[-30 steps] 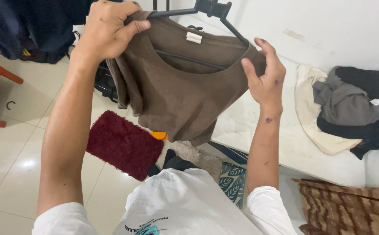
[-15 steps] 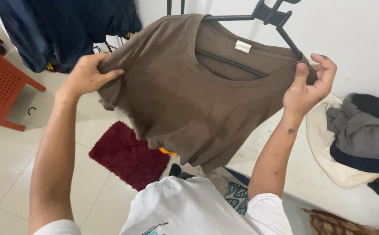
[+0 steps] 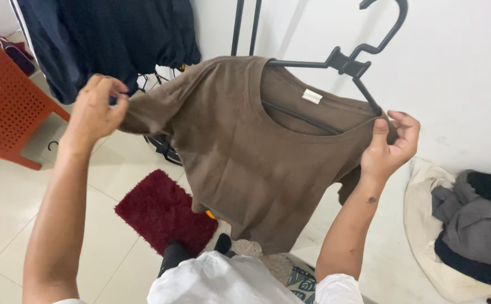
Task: The person removes a brown t-shirt from a hanger and places it aside. They then pick up a black t-shirt from a pile, unfold it, smooth it out on a white surface, and place it onto a hanger. The person adjusts the shirt on the hanger to ensure it is properly positioned.
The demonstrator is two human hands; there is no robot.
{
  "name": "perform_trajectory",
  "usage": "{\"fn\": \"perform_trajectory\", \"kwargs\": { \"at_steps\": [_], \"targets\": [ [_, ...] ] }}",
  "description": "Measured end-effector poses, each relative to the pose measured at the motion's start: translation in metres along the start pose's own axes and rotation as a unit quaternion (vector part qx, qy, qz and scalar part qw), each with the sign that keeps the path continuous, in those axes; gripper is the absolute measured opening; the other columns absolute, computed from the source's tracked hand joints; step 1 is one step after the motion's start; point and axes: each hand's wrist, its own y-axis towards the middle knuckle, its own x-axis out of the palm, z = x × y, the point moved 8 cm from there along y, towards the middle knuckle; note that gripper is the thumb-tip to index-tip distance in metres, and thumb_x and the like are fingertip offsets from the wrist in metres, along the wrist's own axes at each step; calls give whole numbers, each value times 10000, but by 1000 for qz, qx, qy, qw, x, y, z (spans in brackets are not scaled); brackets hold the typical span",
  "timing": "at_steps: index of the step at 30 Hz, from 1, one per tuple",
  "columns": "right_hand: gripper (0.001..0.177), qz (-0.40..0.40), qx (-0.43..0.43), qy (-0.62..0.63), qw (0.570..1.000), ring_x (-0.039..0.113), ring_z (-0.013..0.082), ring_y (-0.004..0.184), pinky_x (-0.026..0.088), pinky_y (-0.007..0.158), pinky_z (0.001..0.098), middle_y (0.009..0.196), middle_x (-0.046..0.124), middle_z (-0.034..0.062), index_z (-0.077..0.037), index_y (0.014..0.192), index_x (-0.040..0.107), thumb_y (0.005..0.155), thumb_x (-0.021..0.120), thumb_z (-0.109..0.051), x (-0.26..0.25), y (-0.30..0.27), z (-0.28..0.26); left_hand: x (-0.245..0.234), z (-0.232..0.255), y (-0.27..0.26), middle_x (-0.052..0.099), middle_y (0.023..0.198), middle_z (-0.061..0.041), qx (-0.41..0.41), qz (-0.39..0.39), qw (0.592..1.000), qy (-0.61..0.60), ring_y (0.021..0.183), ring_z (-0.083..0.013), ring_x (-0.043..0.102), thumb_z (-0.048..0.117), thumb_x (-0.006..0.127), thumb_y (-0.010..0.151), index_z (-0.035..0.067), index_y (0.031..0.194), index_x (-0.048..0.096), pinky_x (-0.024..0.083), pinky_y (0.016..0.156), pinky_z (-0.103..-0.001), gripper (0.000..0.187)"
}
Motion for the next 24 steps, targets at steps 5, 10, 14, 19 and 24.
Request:
{"fn": "perform_trajectory", "kwargs": {
  "at_steps": [5,10,14,19,24],
  "targets": [
    [466,-19,54,34,998,529,110,883,445,814,231,979,586,4,-27,1196,615,974,867,-351,43,-13,-2,39,63,24,650,1160,-197,91,-96,978,-159,971,-318,681,155,806,761,-47,1257,555,521,819,-411,591],
    [465,-20,48,52,997,548,100,886,466,876,244,1022,593,2,-33,1173,601,967,886,-338,80,-21,-16,44,22,46,685,912,-173,114,-52,978,-164,840,-255,694,-64,576,875,-12,1037,668,535,737,-366,193],
    [466,-32,43,38,998,563,98,921,476,877,240,1058,611,2,-33,1136,608,953,886,-359,108,-21,-39,17,-53,48,589,678,-141,16,-60,982,-181,602,-195,566,-99,498,878,-31,917,650,465,591,-329,170],
    [476,-57,27,46,997,578,104,912,479,864,224,1077,619,12,-29,1145,619,975,885,-384,177,-23,-72,-45,-138,48,617,736,-109,-3,19,985,-170,673,-113,590,-120,412,876,-40,843,630,479,649,-282,235],
    [486,-40,34,90,995,581,105,893,479,855,229,1031,602,8,-36,1131,611,972,889,-401,240,-23,-98,-123,-203,35,641,787,-100,-78,104,967,-220,664,-163,581,-121,423,954,-47,909,604,445,609,-304,201]
  ]
}}
